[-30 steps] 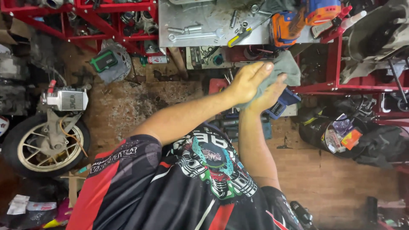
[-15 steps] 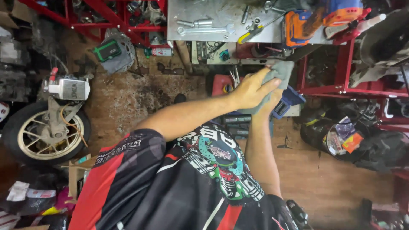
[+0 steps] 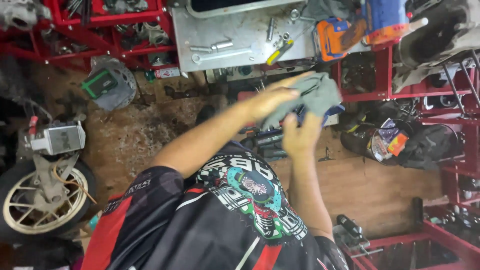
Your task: The person uses a power tool to remove a bolt from an engine block, then wipes the area with a cloth. They remove a gear component, clean it, and place it aside. The person then uses a T-handle wrench to tighten bolts on the engine block.
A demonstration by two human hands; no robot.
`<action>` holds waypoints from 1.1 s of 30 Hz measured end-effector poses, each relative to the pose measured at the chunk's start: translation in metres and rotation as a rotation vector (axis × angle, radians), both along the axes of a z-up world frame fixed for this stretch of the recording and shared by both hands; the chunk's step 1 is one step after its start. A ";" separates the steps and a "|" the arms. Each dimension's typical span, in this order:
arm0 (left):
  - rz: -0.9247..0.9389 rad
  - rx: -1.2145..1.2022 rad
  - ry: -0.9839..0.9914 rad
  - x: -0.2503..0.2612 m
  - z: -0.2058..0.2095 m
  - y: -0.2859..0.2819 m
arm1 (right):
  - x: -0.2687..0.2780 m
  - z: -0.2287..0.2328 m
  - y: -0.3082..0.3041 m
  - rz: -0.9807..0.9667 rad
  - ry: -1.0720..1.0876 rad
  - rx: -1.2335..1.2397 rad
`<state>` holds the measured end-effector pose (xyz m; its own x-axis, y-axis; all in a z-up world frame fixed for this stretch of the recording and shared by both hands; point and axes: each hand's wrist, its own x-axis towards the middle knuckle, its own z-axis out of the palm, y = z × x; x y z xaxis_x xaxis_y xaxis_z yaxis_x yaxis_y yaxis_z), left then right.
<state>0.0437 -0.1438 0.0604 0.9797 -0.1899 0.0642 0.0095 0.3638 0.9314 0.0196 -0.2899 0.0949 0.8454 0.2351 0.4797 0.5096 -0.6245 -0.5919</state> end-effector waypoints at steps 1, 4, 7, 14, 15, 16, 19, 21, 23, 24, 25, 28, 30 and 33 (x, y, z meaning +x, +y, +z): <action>0.008 -0.253 -0.052 0.010 -0.007 -0.017 | 0.001 -0.005 0.010 0.034 0.041 0.034; 0.171 -0.343 -0.015 0.029 -0.003 -0.015 | -0.001 -0.015 0.042 0.117 0.148 0.115; 0.261 -0.042 0.095 0.039 0.005 0.026 | -0.008 -0.028 0.070 0.211 0.279 0.220; -0.019 0.179 -0.126 0.060 0.002 0.119 | -0.009 -0.118 0.069 0.047 0.696 1.090; -0.033 0.172 -0.122 0.060 0.000 0.143 | 0.002 -0.085 0.090 0.030 0.694 1.090; -0.057 0.210 -0.158 0.063 -0.001 0.166 | 0.015 -0.051 0.109 0.007 0.684 0.618; -0.069 0.388 -0.146 0.065 -0.005 0.227 | 0.069 -0.034 0.135 -0.133 0.625 -0.033; -0.048 0.540 -0.092 0.057 -0.024 0.262 | 0.111 -0.062 0.142 -0.234 0.595 -0.208; 0.106 0.678 0.073 0.045 -0.056 0.292 | 0.155 -0.099 0.149 -0.280 0.530 -0.512; 0.103 0.679 0.071 0.038 -0.057 0.304 | 0.169 -0.109 0.156 -0.283 0.530 -0.510; 0.159 0.687 0.127 0.031 -0.057 0.316 | 0.183 -0.117 0.163 -0.297 0.516 -0.627; 0.241 0.707 0.206 0.017 -0.054 0.347 | 0.208 -0.110 0.181 -0.296 0.526 -0.800; 0.260 0.721 0.238 0.007 -0.050 0.361 | 0.217 -0.118 0.181 -0.280 0.564 -0.856; 0.274 0.752 0.311 -0.003 -0.040 0.377 | 0.224 -0.127 0.182 -0.253 0.574 -0.901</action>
